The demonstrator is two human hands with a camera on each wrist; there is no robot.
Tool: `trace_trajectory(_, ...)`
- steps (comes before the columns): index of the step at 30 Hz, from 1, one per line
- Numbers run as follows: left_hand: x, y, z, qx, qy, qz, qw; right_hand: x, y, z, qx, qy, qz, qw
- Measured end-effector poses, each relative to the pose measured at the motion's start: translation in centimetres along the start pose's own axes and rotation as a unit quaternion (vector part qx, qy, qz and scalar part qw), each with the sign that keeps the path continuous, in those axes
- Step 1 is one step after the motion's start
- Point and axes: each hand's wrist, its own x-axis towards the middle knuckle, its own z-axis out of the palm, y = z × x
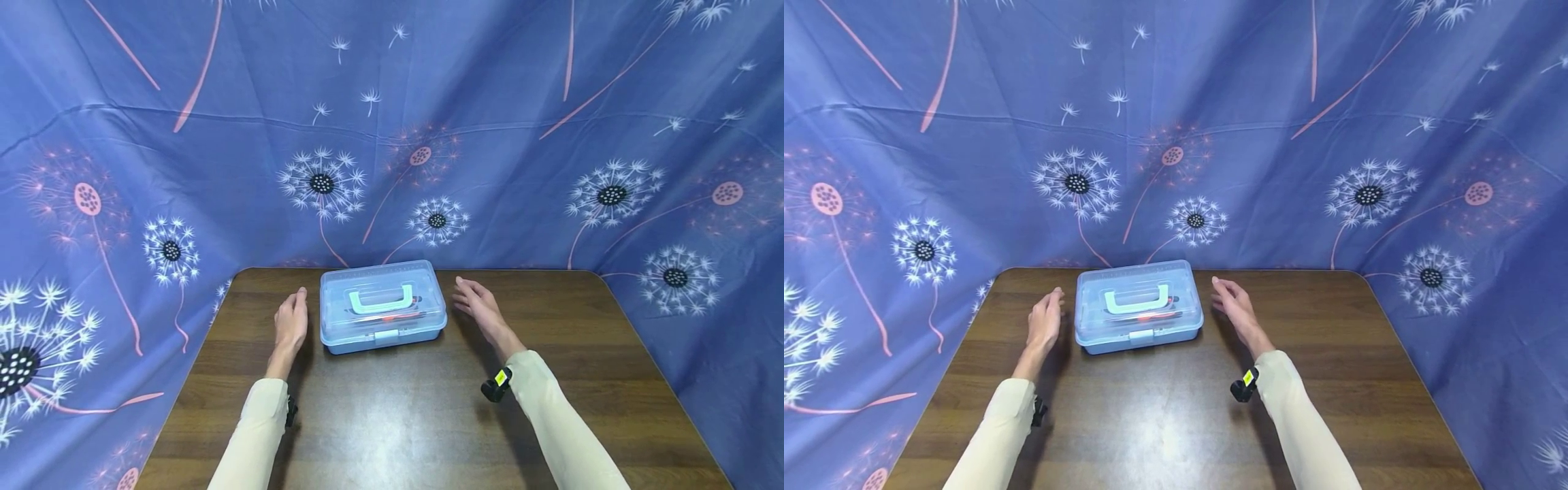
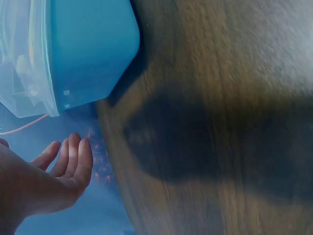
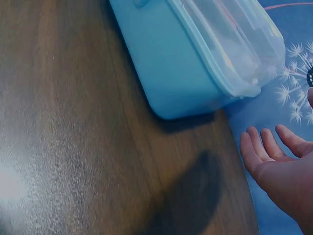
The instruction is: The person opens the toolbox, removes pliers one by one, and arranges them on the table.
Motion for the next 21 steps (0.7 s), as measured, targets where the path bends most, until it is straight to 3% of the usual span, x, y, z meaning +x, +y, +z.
trace_trajectory(11, 0.2, 0.6, 1.4, -0.058, -0.039, -0.048, 0.9964, 0.8, -0.2, 2.0, -0.034, -0.031, 0.029, 0.9985)
trace_trajectory(21, 0.4, 1.1, 1.6, -0.066, -0.067, -0.050, 0.9943, 1.2, -0.6, 3.0, -0.089, -0.067, 0.023, 0.9935)
